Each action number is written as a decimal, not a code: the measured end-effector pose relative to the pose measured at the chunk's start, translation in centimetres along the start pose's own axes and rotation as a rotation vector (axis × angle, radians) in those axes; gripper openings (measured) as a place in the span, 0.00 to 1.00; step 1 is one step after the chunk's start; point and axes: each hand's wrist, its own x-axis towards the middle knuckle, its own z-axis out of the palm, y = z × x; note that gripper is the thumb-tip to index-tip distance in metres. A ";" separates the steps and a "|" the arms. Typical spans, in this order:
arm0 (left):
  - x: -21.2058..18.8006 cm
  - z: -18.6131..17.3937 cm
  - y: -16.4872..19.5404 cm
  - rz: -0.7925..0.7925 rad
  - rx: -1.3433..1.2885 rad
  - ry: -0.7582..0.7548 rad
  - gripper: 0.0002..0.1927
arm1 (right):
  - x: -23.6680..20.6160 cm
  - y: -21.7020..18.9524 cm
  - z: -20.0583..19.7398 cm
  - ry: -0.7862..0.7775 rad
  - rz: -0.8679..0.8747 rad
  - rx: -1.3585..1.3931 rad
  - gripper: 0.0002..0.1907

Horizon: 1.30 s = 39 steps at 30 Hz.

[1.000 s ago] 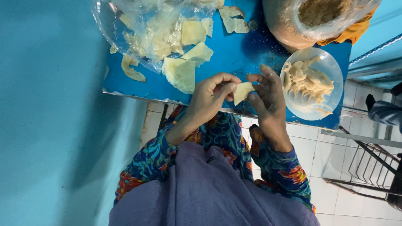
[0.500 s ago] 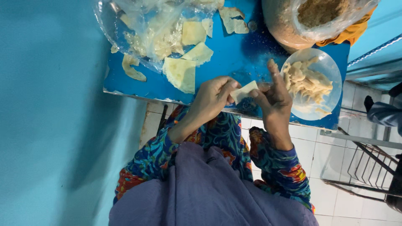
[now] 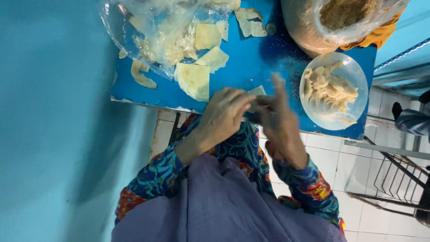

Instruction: The person sits at a small blue table and folds square dough wrappers one at a time, pinching each closed and placing the folded piece onto a plate of finished pastries. A bag of brown filling sits beside the work area, and near the end the person handles a plastic bag of dough pieces.

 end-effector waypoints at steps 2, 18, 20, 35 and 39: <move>-0.6 0.0 -0.1 0.060 0.092 -0.058 0.10 | -0.6 0.9 -1.6 0.013 0.085 0.059 0.34; -2.1 0.9 -0.9 0.212 0.182 -0.052 0.11 | -3.4 5.0 -11.6 -0.247 0.205 -0.426 0.28; -2.2 1.0 -0.9 0.218 0.208 -0.041 0.10 | -3.4 6.7 -11.9 -0.377 0.192 -0.504 0.32; -2.3 0.6 -1.1 0.266 0.164 -0.045 0.16 | -1.7 4.7 -11.1 -0.313 0.123 -0.513 0.21; -2.4 0.6 -0.7 0.245 0.157 -0.037 0.16 | -0.9 2.3 -6.7 -0.246 0.030 -0.184 0.19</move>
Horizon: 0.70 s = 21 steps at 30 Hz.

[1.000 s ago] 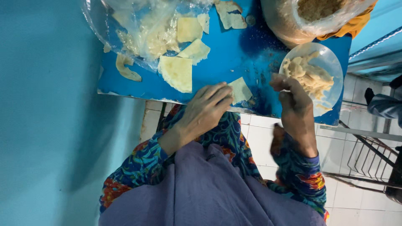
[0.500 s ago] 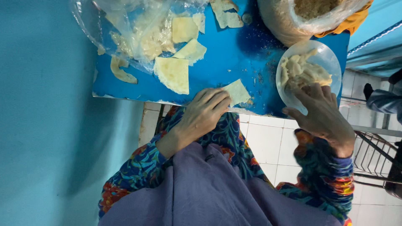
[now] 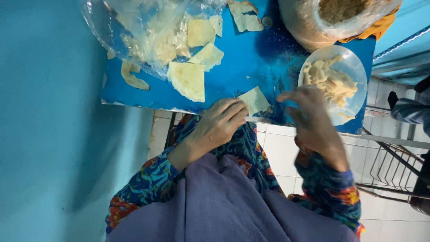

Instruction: The person sits at a small blue table and folds square dough wrappers one at a time, pinching each closed and placing the folded piece onto a plate of finished pastries. A bag of brown filling sits beside the work area, and near the end the person handles a plastic bag of dough pieces.

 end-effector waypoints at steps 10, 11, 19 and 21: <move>-0.2 0.4 0.1 -0.009 -0.013 0.008 0.14 | 2.5 -1.8 4.0 0.018 -0.151 -0.433 0.36; -0.2 0.5 0.1 -0.012 -0.020 0.007 0.14 | 2.2 -1.9 4.2 0.023 -0.163 -0.535 0.36; -0.6 0.7 -0.3 0.012 -0.013 0.007 0.12 | 2.5 -1.0 4.2 -0.020 -0.249 -1.088 0.15; -0.6 0.8 -0.4 0.016 -0.012 0.007 0.11 | 2.4 -1.1 2.2 0.063 -0.195 -0.862 0.16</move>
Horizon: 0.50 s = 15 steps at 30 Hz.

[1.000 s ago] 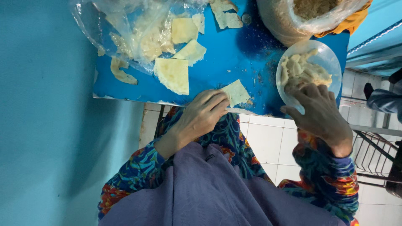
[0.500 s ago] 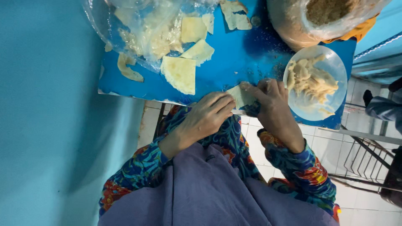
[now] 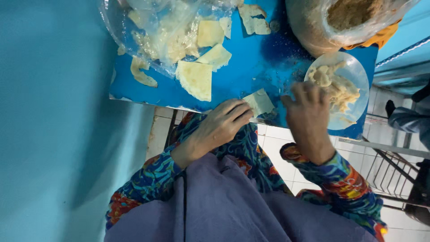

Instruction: The person sits at a small blue table and folds square dough wrappers one at a time, pinching each closed and placing the folded piece onto a plate of finished pastries. A bag of brown filling sits beside the work area, and near the end the person handles a plastic bag of dough pieces.

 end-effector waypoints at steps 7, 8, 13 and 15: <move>-0.1 0.2 -0.3 0.036 0.044 0.012 0.13 | -0.3 -0.8 -1.6 -0.007 0.068 0.784 0.29; -0.1 0.1 -0.4 0.040 0.052 0.004 0.12 | -0.3 -1.4 -1.1 0.021 0.032 0.735 0.31; -0.3 -0.6 -0.8 0.043 0.070 -0.056 0.09 | -1.0 -2.5 0.1 0.091 -0.028 0.621 0.37; -0.2 -0.6 -0.8 0.055 0.090 -0.015 0.10 | -1.1 -2.2 0.0 0.105 -0.006 0.617 0.37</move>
